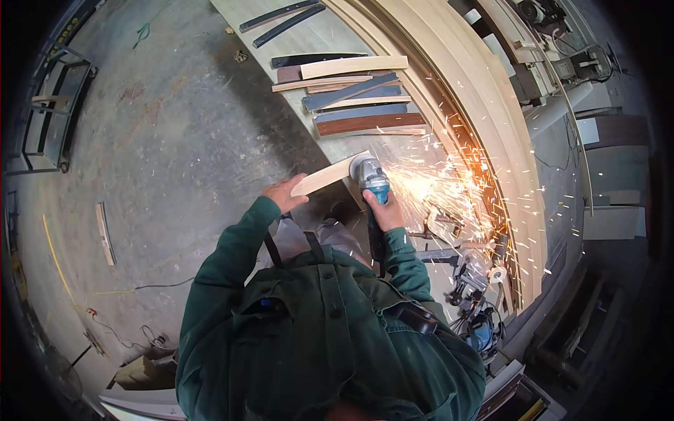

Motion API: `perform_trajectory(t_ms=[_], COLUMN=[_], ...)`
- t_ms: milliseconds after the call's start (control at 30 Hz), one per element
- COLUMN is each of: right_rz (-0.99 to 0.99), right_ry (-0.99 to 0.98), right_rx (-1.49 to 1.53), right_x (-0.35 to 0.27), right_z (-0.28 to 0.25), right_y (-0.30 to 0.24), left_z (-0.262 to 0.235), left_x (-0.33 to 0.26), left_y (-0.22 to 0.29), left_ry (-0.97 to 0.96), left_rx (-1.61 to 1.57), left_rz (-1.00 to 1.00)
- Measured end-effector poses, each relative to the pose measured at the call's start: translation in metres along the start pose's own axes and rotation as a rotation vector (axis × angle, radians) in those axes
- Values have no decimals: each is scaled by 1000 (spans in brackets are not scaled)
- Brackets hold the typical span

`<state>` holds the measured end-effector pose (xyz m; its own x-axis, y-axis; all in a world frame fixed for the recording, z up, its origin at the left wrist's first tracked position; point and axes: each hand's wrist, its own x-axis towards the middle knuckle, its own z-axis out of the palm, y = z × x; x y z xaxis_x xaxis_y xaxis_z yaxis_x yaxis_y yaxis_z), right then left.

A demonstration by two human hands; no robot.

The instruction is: Using a handheld angle grinder with a sanding disc to smooth the edges of various furniture strips on a workbench.

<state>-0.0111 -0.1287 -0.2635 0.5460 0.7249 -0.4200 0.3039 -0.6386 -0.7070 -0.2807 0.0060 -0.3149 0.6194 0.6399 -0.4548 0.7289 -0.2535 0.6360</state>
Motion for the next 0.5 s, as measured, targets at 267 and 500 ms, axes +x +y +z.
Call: perform_trajectory(t_ms=[267, 500], right_rz=[-18, 74], right_ry=[7, 118], right_rx=[107, 159], right_x=[6, 19], right_z=[-5, -28], right_y=[18, 29], left_z=[9, 8], left_x=[4, 4], left_y=[-9, -9], left_ry=[17, 5], left_rx=[21, 21], left_rz=[33, 28])
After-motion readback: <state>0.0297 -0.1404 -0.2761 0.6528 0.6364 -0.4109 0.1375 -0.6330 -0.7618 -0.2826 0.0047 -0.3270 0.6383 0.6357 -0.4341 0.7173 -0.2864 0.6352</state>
